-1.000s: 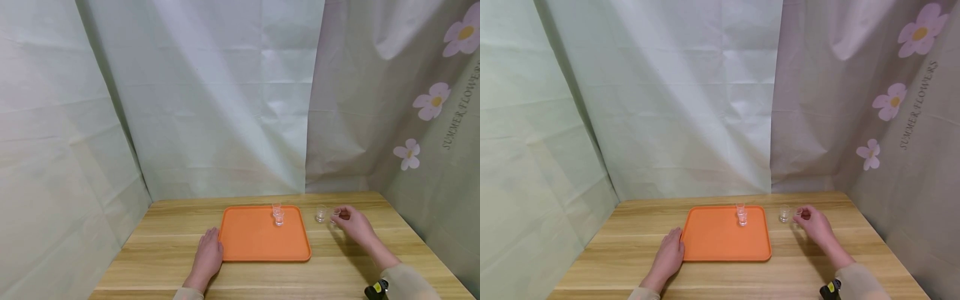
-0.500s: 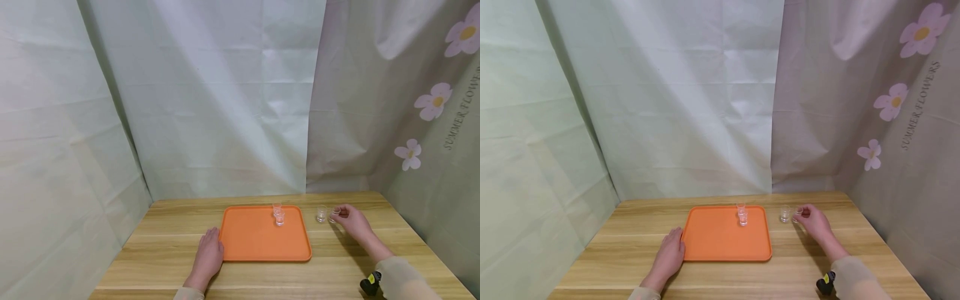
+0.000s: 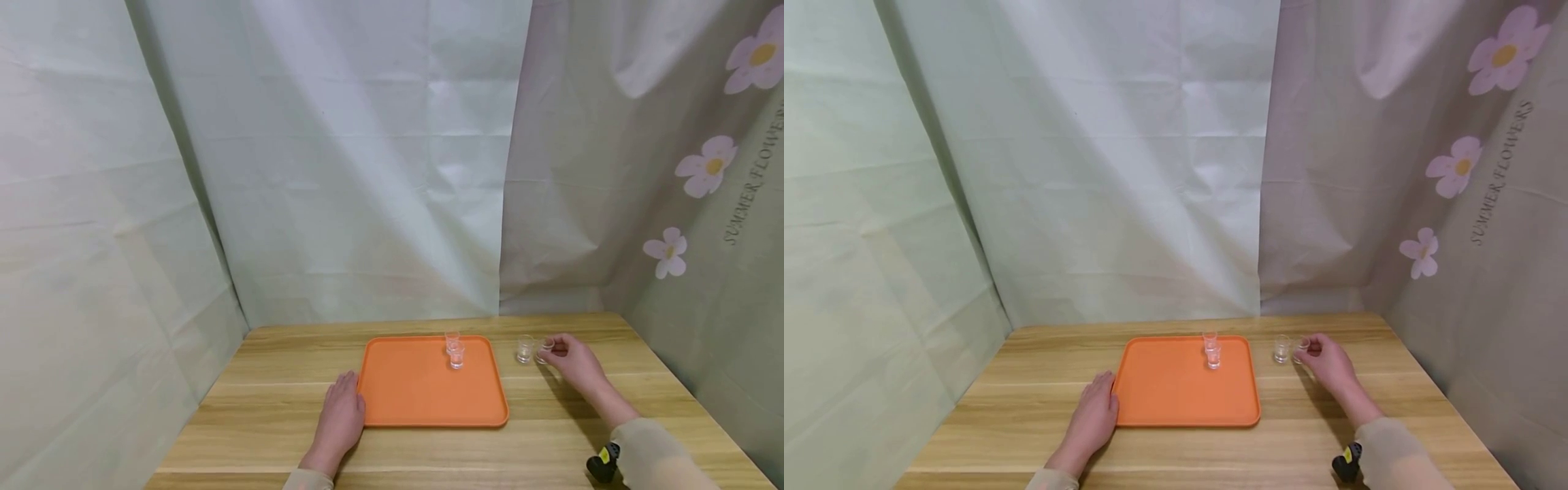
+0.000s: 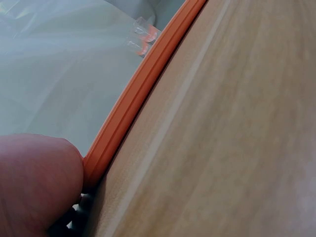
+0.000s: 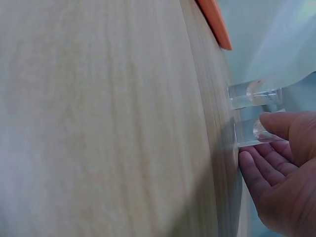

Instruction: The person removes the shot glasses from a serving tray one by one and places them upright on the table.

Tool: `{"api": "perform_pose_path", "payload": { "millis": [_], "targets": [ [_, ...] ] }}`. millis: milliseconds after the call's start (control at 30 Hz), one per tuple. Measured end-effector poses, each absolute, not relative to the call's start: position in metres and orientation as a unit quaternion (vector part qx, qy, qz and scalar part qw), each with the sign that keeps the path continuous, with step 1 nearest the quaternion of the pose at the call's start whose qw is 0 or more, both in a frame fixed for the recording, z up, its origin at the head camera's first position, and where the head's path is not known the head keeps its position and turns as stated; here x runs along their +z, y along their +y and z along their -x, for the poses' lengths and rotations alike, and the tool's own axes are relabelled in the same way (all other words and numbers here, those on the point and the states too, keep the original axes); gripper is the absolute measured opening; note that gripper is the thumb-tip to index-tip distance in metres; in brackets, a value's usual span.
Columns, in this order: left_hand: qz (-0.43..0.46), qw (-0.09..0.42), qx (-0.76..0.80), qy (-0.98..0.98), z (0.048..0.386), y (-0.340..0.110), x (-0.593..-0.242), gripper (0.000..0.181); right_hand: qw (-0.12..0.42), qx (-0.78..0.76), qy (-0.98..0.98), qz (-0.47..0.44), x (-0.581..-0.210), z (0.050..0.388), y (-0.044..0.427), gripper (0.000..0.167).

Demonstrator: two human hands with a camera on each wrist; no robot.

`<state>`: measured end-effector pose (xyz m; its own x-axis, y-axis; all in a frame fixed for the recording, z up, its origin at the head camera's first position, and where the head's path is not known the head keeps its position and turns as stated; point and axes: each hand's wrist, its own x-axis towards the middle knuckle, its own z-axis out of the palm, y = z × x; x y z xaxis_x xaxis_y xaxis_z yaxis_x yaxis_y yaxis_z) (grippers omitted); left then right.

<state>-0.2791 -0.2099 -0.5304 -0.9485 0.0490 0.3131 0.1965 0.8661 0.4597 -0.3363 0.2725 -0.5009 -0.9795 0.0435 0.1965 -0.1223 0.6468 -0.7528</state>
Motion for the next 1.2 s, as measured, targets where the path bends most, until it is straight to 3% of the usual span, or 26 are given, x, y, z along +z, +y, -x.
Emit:
{"api": "perform_pose_path", "payload": {
  "millis": [333, 733, 1200],
  "targets": [
    [0.067, 0.153, -0.249, -0.954, 0.278, -0.208, -0.532, 0.045, 0.093, 0.428, -0.899, -0.024, -0.503, 0.335, 0.273, 0.050],
    [0.073, 0.162, -0.249, -0.952, 0.280, -0.210, -0.531, 0.045, 0.124, 0.403, -0.905, -0.045, -0.482, 0.323, 0.259, 0.075],
    [0.066, 0.155, -0.255, -0.952, 0.278, -0.209, -0.531, 0.044, 0.147, 0.434, -0.883, -0.104, -0.465, 0.314, 0.206, 0.069]
  ]
}}
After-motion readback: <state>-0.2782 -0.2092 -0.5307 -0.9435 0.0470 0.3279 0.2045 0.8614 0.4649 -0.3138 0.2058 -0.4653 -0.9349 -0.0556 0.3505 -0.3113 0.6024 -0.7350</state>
